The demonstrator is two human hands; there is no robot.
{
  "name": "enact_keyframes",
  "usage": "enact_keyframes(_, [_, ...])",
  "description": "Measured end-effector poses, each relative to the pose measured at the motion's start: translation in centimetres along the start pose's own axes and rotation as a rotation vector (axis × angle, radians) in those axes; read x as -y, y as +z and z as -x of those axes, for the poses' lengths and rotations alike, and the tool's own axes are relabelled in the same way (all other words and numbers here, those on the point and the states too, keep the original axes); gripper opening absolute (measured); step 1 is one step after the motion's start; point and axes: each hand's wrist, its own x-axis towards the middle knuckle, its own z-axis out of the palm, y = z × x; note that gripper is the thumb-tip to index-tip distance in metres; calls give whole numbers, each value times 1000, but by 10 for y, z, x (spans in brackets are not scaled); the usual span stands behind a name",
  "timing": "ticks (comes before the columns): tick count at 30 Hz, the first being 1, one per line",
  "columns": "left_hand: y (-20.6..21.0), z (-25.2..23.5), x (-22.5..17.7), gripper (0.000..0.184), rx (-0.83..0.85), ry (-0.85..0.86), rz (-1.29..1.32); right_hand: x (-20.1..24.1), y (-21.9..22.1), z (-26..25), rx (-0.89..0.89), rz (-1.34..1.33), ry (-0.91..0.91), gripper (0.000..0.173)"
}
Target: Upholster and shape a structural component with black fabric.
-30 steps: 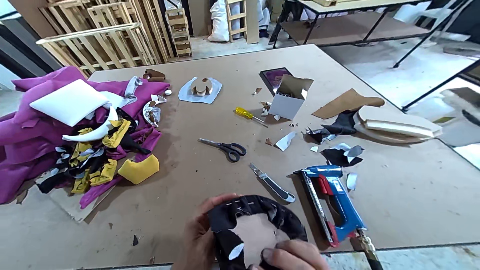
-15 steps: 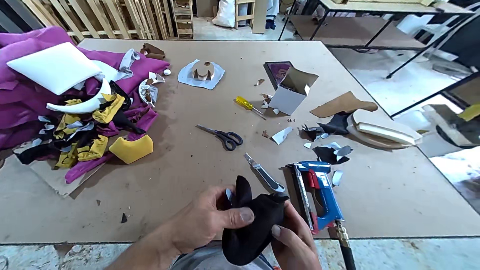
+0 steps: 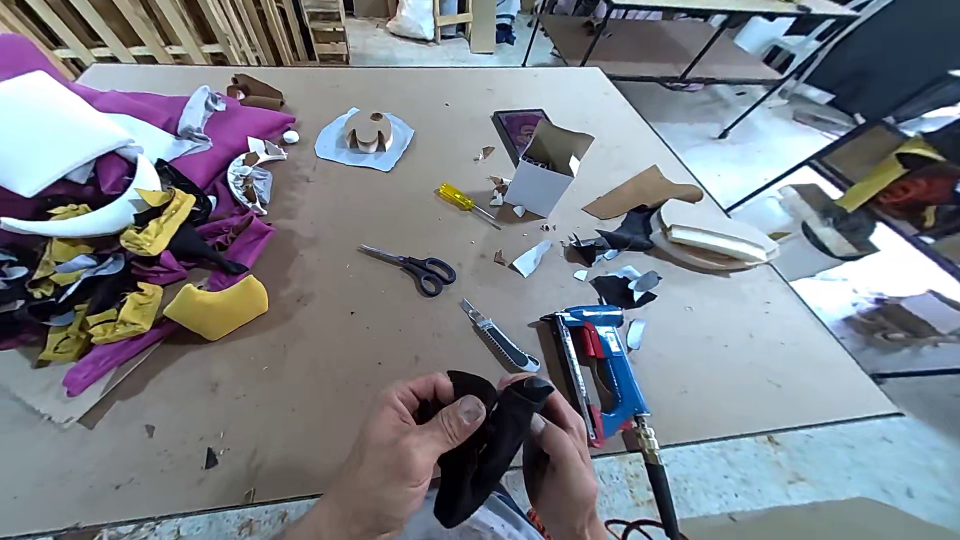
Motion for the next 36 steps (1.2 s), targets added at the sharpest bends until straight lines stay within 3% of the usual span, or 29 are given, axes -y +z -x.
enact_keyframes(4, [8,-2,9,12,26,5,37,6,19,-20,-108,-117,13,39])
enact_keyframes(8, [4,-3,2,37,192,-21,-102,9,30,-35,-125,-17,-17,45])
enact_keyframes(12, [-1,-13,3,27,211,146,-281,3,36,-46,-49,-304,131,42])
enact_keyframes(16, [-10,-33,31,24,-37,277,-422,-31,52,-65,-36,-582,213,35])
enact_keyframes(20, [-40,-61,72,33,-211,411,-726,-94,62,-93,-65,-571,99,51])
enact_keyframes(23, [-77,-80,104,39,-236,482,-1137,-123,58,-90,-55,-621,290,75])
enact_keyframes(27, [-93,-87,126,43,-102,427,-1505,-111,43,-57,-253,-664,739,86])
enact_keyframes(30, [-90,-89,133,38,-103,429,-1596,-60,3,-40,-132,-243,767,67])
enact_keyframes(31, [-89,-90,131,36,-95,425,-1630,-40,-20,-32,-93,35,641,54])
enact_keyframes(33, [-89,-94,122,34,-31,401,-1701,-13,-76,-21,-190,809,340,39])
enact_keyframes(34, [-91,-96,117,34,20,397,-1729,-8,-106,-18,-250,1122,298,45])
enact_keyframes(36, [-100,-101,111,36,110,439,-1738,-21,-153,-20,-289,1385,419,68])
